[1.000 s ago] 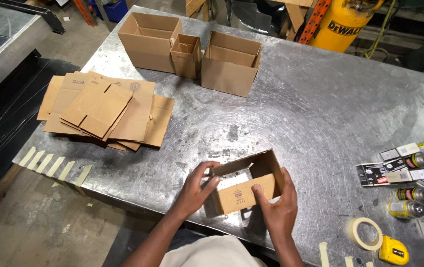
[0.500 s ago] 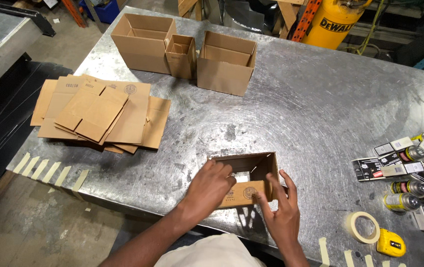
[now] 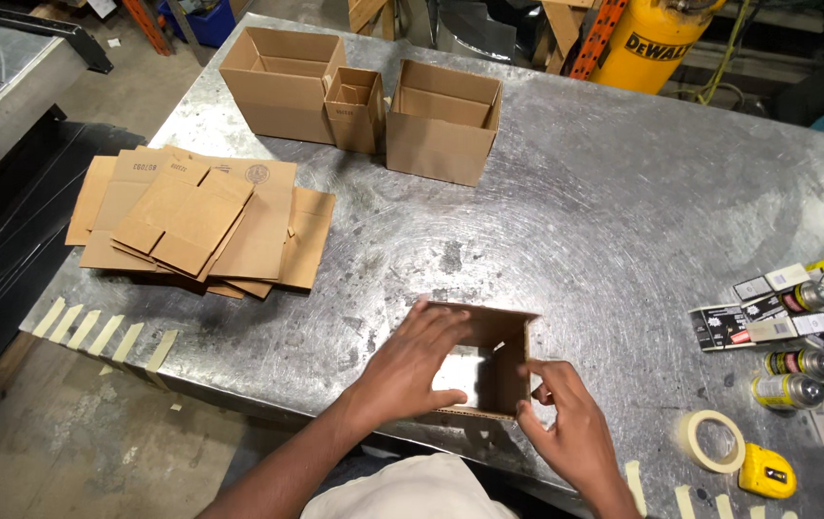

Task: The person assembles multiple small cardboard boxes by hand, applies tape to secure the bottoms, places a single spray can or small boxed item into each, and stacks the completed boxes on a metal workbench.

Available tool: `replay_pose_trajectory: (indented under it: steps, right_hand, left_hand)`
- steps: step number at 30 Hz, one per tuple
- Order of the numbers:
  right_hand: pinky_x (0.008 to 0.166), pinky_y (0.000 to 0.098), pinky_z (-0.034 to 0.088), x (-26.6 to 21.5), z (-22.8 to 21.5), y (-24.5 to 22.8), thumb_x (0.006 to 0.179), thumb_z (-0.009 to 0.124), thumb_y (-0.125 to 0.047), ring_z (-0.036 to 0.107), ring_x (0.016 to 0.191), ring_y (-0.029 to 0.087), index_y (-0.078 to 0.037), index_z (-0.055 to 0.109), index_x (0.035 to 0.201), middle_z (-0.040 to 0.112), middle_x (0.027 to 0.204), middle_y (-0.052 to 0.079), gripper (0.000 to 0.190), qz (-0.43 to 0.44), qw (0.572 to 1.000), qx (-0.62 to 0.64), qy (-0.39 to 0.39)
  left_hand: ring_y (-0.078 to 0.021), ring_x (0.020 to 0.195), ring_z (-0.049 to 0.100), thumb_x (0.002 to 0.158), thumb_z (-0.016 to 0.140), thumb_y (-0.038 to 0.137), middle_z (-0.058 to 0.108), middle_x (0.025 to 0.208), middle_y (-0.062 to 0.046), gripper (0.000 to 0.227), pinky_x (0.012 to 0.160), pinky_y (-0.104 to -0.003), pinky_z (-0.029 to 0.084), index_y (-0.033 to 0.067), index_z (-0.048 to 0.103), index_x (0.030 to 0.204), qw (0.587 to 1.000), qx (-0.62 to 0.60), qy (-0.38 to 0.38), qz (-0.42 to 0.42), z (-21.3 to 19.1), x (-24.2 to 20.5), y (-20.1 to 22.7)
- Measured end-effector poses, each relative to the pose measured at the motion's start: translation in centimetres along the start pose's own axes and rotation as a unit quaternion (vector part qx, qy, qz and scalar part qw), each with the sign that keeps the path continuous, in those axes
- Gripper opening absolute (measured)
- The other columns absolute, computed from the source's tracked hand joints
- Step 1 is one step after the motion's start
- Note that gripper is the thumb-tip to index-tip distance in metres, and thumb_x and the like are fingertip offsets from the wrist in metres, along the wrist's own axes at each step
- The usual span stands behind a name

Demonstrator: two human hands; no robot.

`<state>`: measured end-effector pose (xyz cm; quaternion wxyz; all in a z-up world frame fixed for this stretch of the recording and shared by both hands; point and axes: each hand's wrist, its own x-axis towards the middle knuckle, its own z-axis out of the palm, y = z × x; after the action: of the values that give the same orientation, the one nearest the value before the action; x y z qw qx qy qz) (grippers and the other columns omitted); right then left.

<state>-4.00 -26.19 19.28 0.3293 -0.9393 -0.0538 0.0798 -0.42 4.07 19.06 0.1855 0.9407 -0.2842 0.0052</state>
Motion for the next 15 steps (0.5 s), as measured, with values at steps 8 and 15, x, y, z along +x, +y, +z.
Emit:
replay_pose_trajectory:
  steps: [8, 15]
  right_hand:
    - [0.116, 0.0440, 0.056, 1.6, -0.3, -2.2, 0.100, 0.064, -0.075, 0.073, 0.143, 0.021, -0.026, 0.074, 0.155, 0.081, 0.153, -0.004, 0.074, -0.045, 0.992, -0.001, -0.122]
    - [0.090, 0.0471, 0.086, 2.4, 3.6, -0.4, 0.089, 0.097, -0.044, 0.101, 0.093, 0.024, -0.032, 0.052, 0.166, 0.082, 0.159, -0.003, 0.090, 0.071, 0.993, 0.077, -0.056]
  left_hand:
    - [-0.0324, 0.133, 0.059, 0.108, 0.081, 0.026, 0.065, 0.134, -0.013, 0.017, 0.103, -0.048, 0.059, 0.0129, 0.077, 0.119, 0.941, -0.165, 0.237, -0.173, 0.7, 0.1, 0.5]
    - [-0.0415, 0.157, 0.064, 0.086, 0.043, 0.102, 0.072, 0.167, -0.020, 0.126, 0.128, -0.063, 0.045, 0.0288, 0.025, 0.187, 0.936, -0.310, -0.101, -0.135, -1.1, -2.5, 0.8]
